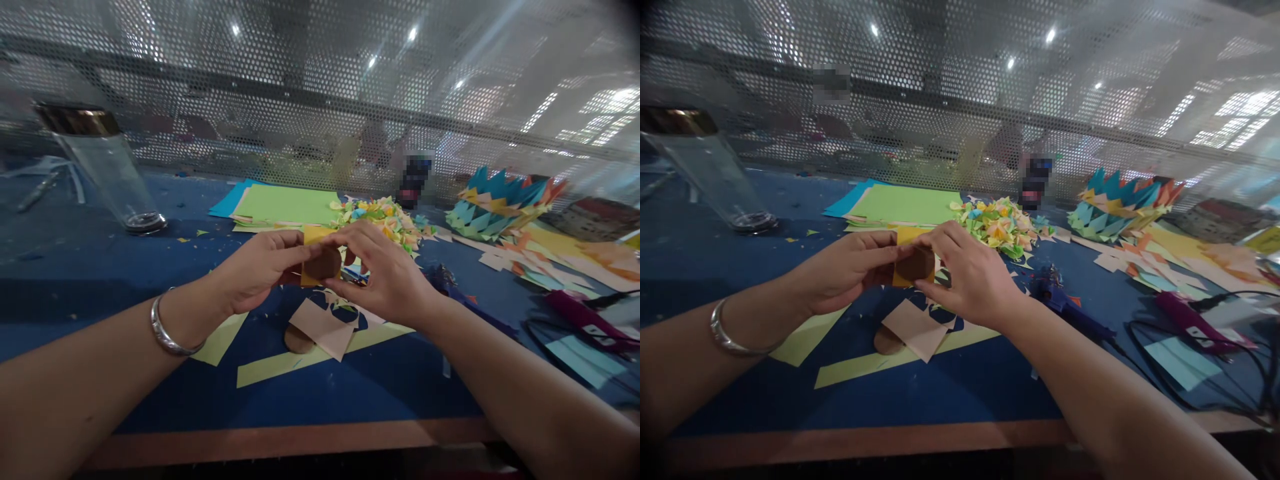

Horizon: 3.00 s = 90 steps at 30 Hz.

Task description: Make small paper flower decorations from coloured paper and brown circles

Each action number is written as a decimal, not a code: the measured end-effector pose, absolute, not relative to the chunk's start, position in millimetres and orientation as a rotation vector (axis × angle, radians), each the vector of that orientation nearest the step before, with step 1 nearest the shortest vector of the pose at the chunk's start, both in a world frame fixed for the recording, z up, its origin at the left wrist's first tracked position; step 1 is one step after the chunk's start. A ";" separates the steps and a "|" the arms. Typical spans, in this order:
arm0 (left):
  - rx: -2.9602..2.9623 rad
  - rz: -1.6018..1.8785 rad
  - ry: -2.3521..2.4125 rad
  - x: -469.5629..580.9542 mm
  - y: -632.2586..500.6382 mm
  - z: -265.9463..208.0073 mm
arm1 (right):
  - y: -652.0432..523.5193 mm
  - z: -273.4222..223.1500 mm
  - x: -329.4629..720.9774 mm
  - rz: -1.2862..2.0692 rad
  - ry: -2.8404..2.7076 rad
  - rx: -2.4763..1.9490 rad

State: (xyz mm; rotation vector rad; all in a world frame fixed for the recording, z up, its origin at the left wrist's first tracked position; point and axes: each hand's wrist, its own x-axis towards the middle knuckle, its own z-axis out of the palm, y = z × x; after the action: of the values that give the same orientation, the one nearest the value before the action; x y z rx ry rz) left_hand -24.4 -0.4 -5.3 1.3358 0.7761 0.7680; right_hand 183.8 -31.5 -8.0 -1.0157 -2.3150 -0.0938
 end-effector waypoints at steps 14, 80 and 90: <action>1.415 0.799 0.816 -25.2 3.0 -6.3 | -31.2 -9.9 183.9 -0.020 -2.335 -0.952; 1.258 1.073 0.819 -22.4 3.8 -7.9 | -16.6 -2.6 218.1 0.307 -2.324 -1.486; 1.208 1.004 0.793 -21.5 -2.9 -4.1 | -31.2 4.4 198.1 0.709 -1.980 -1.379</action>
State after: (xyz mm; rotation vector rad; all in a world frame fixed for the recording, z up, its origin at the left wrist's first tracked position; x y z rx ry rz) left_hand -21.5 -2.9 -4.1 1.2079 0.7932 1.0041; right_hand 198.1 -31.2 4.4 -1.3792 -1.9803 0.7087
